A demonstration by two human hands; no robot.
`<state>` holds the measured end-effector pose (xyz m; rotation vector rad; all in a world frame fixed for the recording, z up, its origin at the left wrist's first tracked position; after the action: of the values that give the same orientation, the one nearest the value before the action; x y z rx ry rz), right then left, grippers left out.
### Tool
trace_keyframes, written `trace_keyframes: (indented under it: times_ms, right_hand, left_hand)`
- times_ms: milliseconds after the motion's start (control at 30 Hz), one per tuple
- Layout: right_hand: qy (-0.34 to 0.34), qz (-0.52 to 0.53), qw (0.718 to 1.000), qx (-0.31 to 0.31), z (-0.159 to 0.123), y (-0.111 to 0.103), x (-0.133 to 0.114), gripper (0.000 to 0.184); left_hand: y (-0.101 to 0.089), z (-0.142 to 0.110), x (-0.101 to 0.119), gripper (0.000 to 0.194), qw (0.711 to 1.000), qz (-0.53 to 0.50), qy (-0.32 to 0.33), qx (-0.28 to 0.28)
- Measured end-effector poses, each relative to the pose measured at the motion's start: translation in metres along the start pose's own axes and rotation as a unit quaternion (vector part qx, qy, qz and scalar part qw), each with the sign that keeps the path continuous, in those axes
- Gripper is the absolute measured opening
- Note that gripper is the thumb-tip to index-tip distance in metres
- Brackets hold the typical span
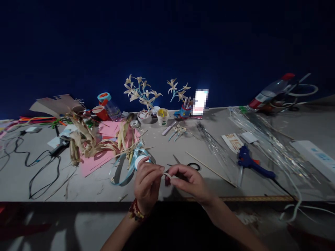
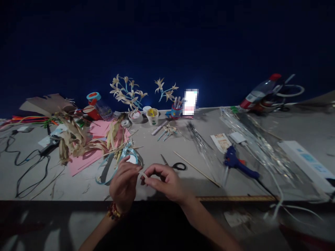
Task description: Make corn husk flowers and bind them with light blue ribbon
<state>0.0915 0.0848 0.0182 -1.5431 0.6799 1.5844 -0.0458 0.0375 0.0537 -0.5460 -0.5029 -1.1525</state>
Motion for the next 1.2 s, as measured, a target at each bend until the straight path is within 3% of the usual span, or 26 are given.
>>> trace_keyframes:
  times_ms: [67, 133, 200, 267, 367, 600, 700, 867, 1100, 1200]
  right_hand:
    - [0.008, -0.023, 1.0, 0.001, 0.0, 0.0, -0.003, 0.014]
    - [-0.003, -0.061, 0.998, 0.03, 0.0, -0.004, -0.008, 0.012]
    - [-0.021, -0.105, 0.993, 0.057, -0.001, -0.008, -0.013, 0.009]
    - [-0.041, -0.143, 0.987, 0.066, -0.001, -0.009, -0.018, 0.006]
    - [-0.06, -0.17, 0.982, 0.058, -0.002, -0.009, -0.021, 0.005]
    - [-0.018, -0.18, 0.983, 0.039, -0.003, -0.017, -0.014, 0.012]
    - [-0.024, -0.201, 0.979, 0.031, -0.004, -0.026, -0.02, 0.014]
    - [-0.056, -0.251, 0.965, -0.053, 0.001, -0.029, -0.029, 0.011]
    - [-0.085, -0.245, 0.956, -0.138, 0.014, -0.017, -0.024, 0.01]
    - [-0.116, -0.249, 0.954, -0.122, 0.017, -0.016, -0.029, 0.007]
  left_hand:
    - [0.0, -0.002, -0.009, 0.021, 0.998, -0.03, -0.047, 0.002]
    - [0.0, -0.005, -0.026, 0.018, 0.986, -0.085, -0.145, 0.008]
    - [0.005, -0.013, -0.043, 0.021, 0.951, -0.173, -0.258, 0.005]
    - [0.013, -0.019, -0.051, 0.032, 0.908, -0.259, -0.329, -0.015]
    - [0.023, -0.021, -0.051, 0.029, 0.864, -0.335, -0.373, -0.038]
    - [0.029, -0.026, -0.052, 0.015, 0.783, -0.431, -0.449, 0.002]
    - [0.029, -0.028, -0.05, 0.015, 0.777, -0.431, -0.459, -0.015]
    - [0.034, -0.028, -0.043, 0.011, 0.773, -0.428, -0.454, -0.116]
    - [0.04, -0.016, -0.037, 0.009, 0.816, -0.38, -0.391, -0.191]
    - [0.04, -0.019, -0.039, 0.009, 0.817, -0.37, -0.402, -0.185]
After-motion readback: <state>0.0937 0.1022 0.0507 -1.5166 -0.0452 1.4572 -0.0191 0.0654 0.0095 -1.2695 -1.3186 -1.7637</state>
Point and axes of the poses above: each hand's wrist, its own z-axis towards the middle knuckle, its own y-axis out of the palm, x = y × z, the point moved 8 cm from there along z, towards the middle knuckle, and after that the axes turned 13 degrees about -z, right-handed, at the moved point
